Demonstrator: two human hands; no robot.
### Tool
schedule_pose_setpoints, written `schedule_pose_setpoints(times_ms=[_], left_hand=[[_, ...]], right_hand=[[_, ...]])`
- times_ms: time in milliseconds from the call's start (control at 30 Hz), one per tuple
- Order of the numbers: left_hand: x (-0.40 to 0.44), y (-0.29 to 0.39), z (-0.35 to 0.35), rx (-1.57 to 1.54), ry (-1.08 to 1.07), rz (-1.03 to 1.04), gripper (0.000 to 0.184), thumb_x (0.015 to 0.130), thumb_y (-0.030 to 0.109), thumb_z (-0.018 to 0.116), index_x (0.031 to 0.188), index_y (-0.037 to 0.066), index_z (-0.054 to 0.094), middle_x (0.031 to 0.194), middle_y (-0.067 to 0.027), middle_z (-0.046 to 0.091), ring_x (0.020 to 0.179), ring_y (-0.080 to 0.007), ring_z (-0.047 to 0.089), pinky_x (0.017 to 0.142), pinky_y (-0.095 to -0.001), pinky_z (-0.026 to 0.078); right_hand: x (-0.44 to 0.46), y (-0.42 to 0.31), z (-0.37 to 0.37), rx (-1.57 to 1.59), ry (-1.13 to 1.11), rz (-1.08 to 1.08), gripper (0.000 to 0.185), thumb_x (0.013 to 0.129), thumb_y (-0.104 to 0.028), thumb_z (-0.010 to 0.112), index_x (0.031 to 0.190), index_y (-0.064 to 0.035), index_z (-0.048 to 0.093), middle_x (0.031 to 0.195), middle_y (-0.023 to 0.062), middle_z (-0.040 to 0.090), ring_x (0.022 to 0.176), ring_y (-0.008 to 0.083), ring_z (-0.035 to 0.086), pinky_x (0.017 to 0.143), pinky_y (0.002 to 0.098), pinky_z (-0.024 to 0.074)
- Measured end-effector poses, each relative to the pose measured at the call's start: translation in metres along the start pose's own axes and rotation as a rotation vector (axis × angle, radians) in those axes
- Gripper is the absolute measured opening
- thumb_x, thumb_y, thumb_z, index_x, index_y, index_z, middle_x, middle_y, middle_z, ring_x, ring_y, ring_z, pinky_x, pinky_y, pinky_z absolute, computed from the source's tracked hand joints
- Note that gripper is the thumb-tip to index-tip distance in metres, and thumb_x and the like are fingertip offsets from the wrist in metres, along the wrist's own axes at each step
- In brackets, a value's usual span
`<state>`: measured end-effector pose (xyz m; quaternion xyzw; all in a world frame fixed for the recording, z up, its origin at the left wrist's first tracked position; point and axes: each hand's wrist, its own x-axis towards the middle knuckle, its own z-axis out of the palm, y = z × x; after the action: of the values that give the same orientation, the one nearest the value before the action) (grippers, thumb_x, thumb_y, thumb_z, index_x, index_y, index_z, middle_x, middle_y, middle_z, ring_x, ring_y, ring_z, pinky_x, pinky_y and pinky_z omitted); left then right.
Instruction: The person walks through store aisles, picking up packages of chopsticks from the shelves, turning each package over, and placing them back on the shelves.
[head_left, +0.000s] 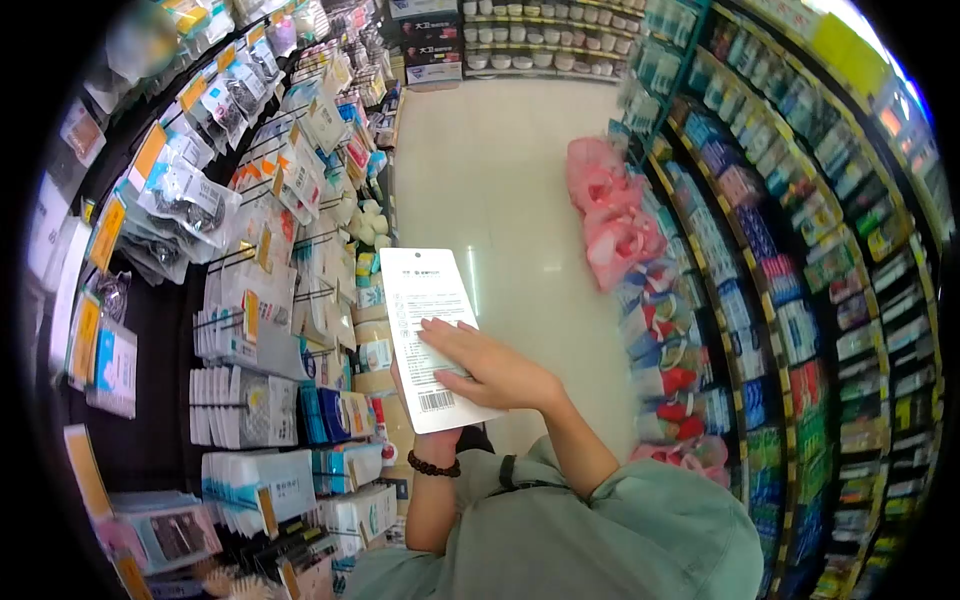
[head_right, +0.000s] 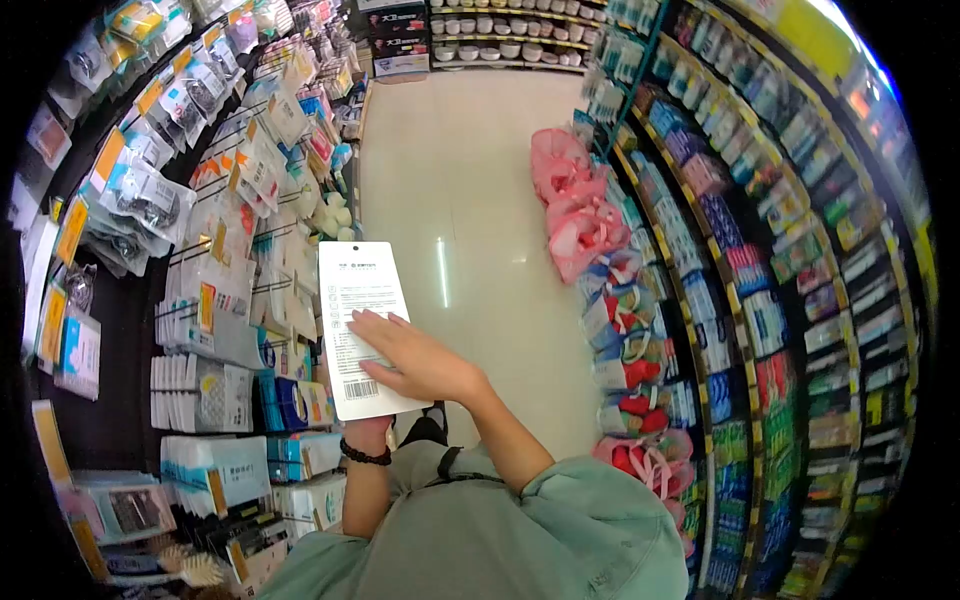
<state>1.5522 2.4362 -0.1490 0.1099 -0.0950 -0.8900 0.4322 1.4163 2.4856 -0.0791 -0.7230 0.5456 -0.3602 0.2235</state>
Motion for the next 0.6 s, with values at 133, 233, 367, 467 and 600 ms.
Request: schedule_pose_setpoints(times_ms=[133, 233, 367, 467, 600], left_hand=[[0.078, 0.037, 0.012, 0.030, 0.100, -0.016, 0.059, 0.103, 0.049, 0.034, 0.146, 0.009, 0.042, 0.145, -0.0106, 0.048, 0.130, -0.0263, 0.049, 0.111, -0.0432, 0.040], [0.123, 0.049, 0.021, 0.023, 0.044, -0.075, 0.059, 0.103, 0.049, 0.033, 0.145, 0.009, 0.043, 0.142, -0.0100, 0.050, 0.128, -0.0256, 0.050, 0.110, -0.0421, 0.040], [0.186, 0.050, 0.027, 0.063, 0.063, -0.114, 0.059, 0.103, 0.051, 0.033, 0.144, 0.010, 0.045, 0.140, -0.0096, 0.052, 0.126, -0.0251, 0.052, 0.109, -0.0397, 0.041], [0.241, 0.048, 0.027, 0.195, 0.066, -0.163, 0.062, 0.102, 0.054, 0.035, 0.145, 0.011, 0.043, 0.142, -0.0090, 0.051, 0.127, -0.0254, 0.051, 0.109, -0.0416, 0.040], [0.314, 0.036, 0.034, 0.209, 0.093, -0.247, 0.059, 0.103, 0.051, 0.035, 0.143, 0.009, 0.046, 0.139, -0.0079, 0.054, 0.125, -0.0231, 0.053, 0.107, -0.0386, 0.042]], right_hand=[[0.080, 0.036, -0.013, 0.044, 0.045, 0.065, 0.054, 0.099, -0.020, 0.056, 0.145, 0.0015, 0.040, 0.151, 0.0229, 0.040, 0.142, 0.0386, 0.036, 0.120, 0.0433, 0.0262], [0.118, 0.053, -0.031, 0.007, 0.089, 0.081, 0.051, 0.099, -0.020, 0.055, 0.143, 0.0022, 0.043, 0.148, 0.0236, 0.044, 0.138, 0.0390, 0.040, 0.117, 0.0425, 0.0310], [0.145, 0.087, -0.061, -0.010, 0.061, 0.088, 0.046, 0.098, -0.018, 0.055, 0.139, 0.0024, 0.049, 0.141, 0.0237, 0.052, 0.129, 0.0385, 0.051, 0.110, 0.0417, 0.0399], [0.165, 0.124, -0.082, 0.040, 0.105, 0.149, 0.045, 0.097, -0.019, 0.056, 0.136, 0.0018, 0.052, 0.138, 0.0231, 0.055, 0.125, 0.0376, 0.054, 0.107, 0.0406, 0.0427], [0.196, 0.179, -0.114, 0.114, 0.146, 0.249, 0.047, 0.098, -0.025, 0.055, 0.137, 0.0021, 0.051, 0.138, 0.0236, 0.055, 0.125, 0.0377, 0.054, 0.107, 0.0405, 0.0430]])
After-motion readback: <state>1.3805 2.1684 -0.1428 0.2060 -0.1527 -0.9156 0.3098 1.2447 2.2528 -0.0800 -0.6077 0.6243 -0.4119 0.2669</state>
